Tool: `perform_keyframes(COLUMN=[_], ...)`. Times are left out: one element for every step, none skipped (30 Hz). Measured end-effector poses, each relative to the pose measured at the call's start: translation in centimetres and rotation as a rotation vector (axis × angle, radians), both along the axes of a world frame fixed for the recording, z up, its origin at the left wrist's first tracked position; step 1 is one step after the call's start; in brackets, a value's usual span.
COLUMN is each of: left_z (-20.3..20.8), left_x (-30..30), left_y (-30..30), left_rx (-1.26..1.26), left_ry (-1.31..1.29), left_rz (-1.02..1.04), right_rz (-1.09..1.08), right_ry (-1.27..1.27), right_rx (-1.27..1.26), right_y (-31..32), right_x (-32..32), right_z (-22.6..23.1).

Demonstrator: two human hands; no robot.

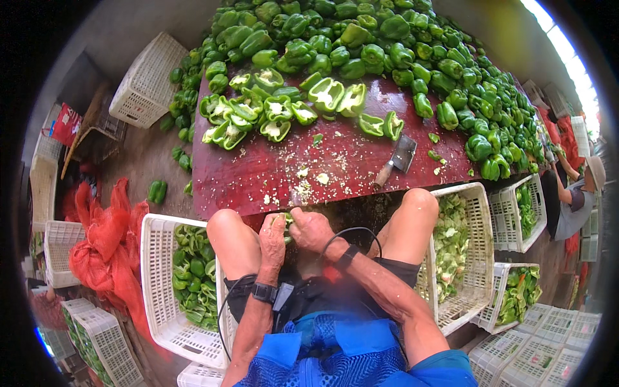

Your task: The person is using a cleaver to cut green peppers on a board and placing the chopped pieces into a white plastic basket.

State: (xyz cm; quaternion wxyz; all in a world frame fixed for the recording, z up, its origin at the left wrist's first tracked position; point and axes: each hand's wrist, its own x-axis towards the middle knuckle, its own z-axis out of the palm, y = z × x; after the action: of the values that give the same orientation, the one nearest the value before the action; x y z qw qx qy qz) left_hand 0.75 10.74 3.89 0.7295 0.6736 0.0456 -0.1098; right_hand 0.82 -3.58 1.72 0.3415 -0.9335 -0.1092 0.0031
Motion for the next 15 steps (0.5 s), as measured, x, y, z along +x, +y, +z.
perform_keyframes(left_z=[-0.2, -0.4, -0.8, -1.2, -1.6, -1.6, -1.5, -1.3, -0.7, -0.2, 0.3, 0.7, 0.5, 0.2, -0.2], left_x=[0.0, 0.1, 0.3, 0.5, 0.7, 0.7, 0.8, 0.9, 1.1, 1.1, 1.1, 0.8, 1.0, 1.0, 1.0], left_y=[0.0, 0.0, 0.3, 0.5, 0.6, 0.8, 0.8, 0.7, 0.6, 0.4, 0.1, 0.0, 0.5, 0.9, 1.4], left_rx=[-0.017, -0.034, -0.03, -0.182, -0.334, -0.325, -0.455, -0.585, -0.661, -0.66, -0.695, -0.735, -0.75, -0.757, -0.824], left_ry=[0.028, 0.056, 0.052, 0.113, 0.173, 0.169, 0.206, 0.244, 0.348, 0.348, 0.368, 0.39, 0.383, 0.376, 0.397], left_rz=[-0.006, -0.013, -0.016, 0.033, 0.081, 0.081, 0.101, 0.12, 0.1, 0.09, 0.07, 0.057, -0.095, -0.122, -0.113], right_rz=[0.05, 0.041, 0.044, 0.046, 0.041, -0.02, -0.086, -0.091, -0.125, -0.153, -0.183, -0.188, -0.208, -0.223, -0.302], right_ry=[-0.027, -0.03, -0.097, -0.164, -0.169, -0.14, -0.115, -0.124, 0.134, 0.402, 0.475, 0.473, 0.366, 0.262, 0.143], right_rx=[-0.026, -0.025, 0.095, 0.215, 0.218, 0.44, 0.658, 0.662, 0.792, 0.916, 1.046, 1.044, 0.959, 0.867, 0.749], right_y=[-0.2, -0.4, -0.2, -0.1, -0.1, 0.3, 0.3, -0.2, -1.6, -2.3, -2.8, -3.5, -5.1, -6.7, -8.1], right_x=[0.0, -0.1, -0.1, -0.1, -0.1, 0.0, 0.1, 0.2, 0.3, 0.3, 0.0, -0.4, -0.9, -1.7, -3.0], right_z=[-0.5, -1.0, -1.0, -0.9, -0.7, 0.1, 1.0, 2.0, 3.0, 4.4, 6.0, 8.3, 10.6, 13.1, 16.1])
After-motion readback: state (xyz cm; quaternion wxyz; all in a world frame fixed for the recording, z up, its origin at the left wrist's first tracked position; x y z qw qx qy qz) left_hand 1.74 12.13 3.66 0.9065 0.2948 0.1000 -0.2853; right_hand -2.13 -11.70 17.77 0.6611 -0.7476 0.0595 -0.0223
